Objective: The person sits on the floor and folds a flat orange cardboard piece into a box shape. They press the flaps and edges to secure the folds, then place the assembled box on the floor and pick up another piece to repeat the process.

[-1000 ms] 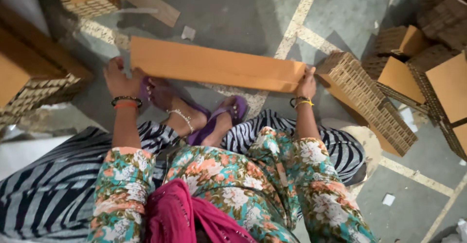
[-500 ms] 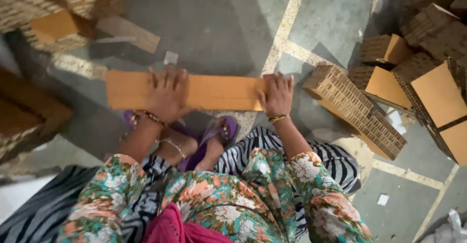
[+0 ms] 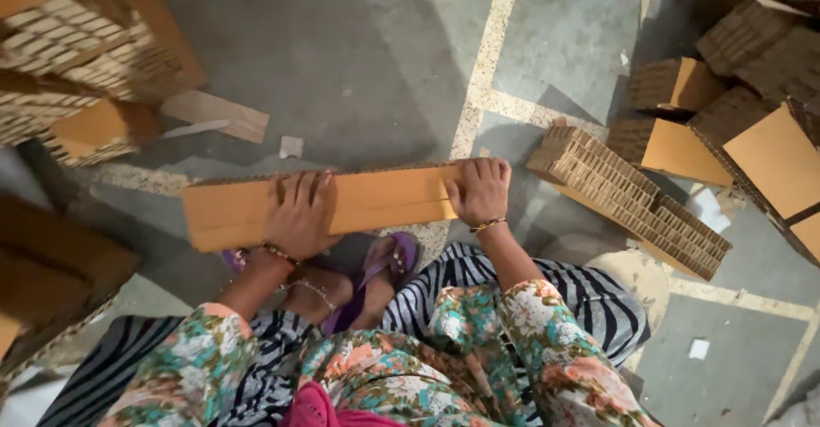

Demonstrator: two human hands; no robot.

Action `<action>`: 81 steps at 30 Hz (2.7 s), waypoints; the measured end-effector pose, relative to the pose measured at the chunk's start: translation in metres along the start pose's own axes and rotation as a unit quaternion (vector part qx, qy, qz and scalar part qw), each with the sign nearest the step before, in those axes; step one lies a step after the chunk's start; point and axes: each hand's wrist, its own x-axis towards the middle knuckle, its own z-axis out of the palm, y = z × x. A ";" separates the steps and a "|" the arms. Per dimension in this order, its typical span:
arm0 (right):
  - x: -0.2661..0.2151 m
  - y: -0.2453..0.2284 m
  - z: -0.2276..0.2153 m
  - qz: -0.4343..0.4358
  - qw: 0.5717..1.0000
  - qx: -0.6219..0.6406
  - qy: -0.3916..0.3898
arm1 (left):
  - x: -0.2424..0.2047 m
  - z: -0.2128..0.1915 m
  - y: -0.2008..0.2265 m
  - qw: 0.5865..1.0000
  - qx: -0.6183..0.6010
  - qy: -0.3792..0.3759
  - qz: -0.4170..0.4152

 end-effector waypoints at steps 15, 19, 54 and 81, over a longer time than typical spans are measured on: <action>0.013 -0.098 0.063 -0.121 0.991 -0.058 -0.003 | -0.008 0.010 -0.005 0.998 -0.026 -0.064 -0.012; 0.023 -0.165 0.090 -0.087 0.995 -0.038 -0.027 | -0.002 0.024 -0.006 0.992 0.083 -0.096 -0.004; 0.016 -0.010 -0.030 -0.246 0.949 0.022 -0.198 | -0.052 -0.055 -0.106 0.982 0.045 -0.180 -0.019; 0.001 -0.047 -0.015 -0.199 0.965 -0.051 -0.165 | -0.055 -0.044 -0.087 0.987 0.079 -0.128 -0.053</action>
